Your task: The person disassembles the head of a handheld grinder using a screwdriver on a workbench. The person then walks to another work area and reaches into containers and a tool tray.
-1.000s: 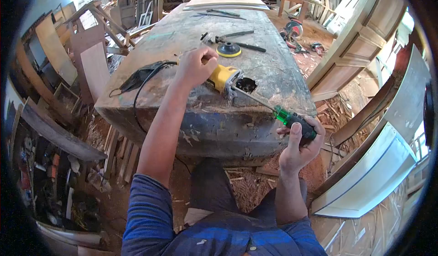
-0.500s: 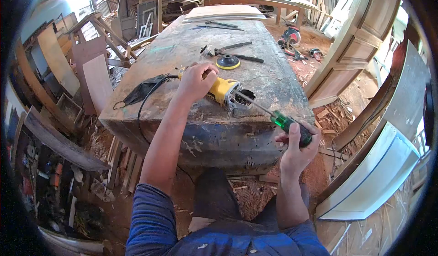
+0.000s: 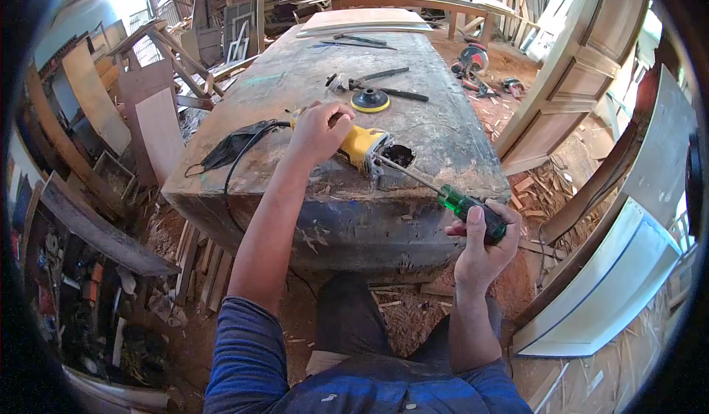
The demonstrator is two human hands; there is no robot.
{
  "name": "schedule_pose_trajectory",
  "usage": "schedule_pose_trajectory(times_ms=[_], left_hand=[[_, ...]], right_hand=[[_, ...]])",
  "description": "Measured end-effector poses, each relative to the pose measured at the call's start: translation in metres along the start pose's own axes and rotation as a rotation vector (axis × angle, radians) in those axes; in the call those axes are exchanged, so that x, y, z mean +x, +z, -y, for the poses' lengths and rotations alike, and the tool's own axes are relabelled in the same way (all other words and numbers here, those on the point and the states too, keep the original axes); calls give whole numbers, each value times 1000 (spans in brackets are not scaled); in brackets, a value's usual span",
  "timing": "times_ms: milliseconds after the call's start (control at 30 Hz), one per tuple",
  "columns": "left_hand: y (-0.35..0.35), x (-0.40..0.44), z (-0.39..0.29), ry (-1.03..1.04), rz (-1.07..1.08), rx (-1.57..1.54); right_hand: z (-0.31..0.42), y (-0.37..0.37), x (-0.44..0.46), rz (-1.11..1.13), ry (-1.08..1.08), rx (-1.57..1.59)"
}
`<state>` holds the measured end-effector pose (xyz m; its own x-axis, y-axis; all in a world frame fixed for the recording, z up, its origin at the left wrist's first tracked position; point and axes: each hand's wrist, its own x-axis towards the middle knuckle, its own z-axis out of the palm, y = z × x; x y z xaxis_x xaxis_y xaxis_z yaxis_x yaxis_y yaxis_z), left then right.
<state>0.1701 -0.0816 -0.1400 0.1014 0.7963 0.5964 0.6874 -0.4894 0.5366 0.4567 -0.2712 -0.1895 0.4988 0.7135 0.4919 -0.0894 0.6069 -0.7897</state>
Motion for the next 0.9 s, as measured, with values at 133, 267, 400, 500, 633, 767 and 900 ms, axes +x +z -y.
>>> schedule_pose_trajectory(times_ms=[133, 267, 400, 500, 633, 767, 900], left_hand=[[-1, 1, 3, 23, 23, 24], [0, 1, 7, 24, 38, 26], [-3, 0, 1, 8, 56, 58], [-4, 2, -3, 18, 66, 70], [4, 11, -9, -7, 147, 106], [7, 10, -14, 56, 160, 220], [11, 8, -9, 110, 135, 214]], right_hand=[[0, -1, 1, -2, -36, -8], [-1, -3, 1, 14, -22, -20], [0, -4, 4, 39, -36, 0], [0, -8, 12, 130, -194, -83], [15, -17, 30, 303, -490, -406], [31, -19, 26, 279, -191, -440], [30, -26, 25, 294, -96, -475]])
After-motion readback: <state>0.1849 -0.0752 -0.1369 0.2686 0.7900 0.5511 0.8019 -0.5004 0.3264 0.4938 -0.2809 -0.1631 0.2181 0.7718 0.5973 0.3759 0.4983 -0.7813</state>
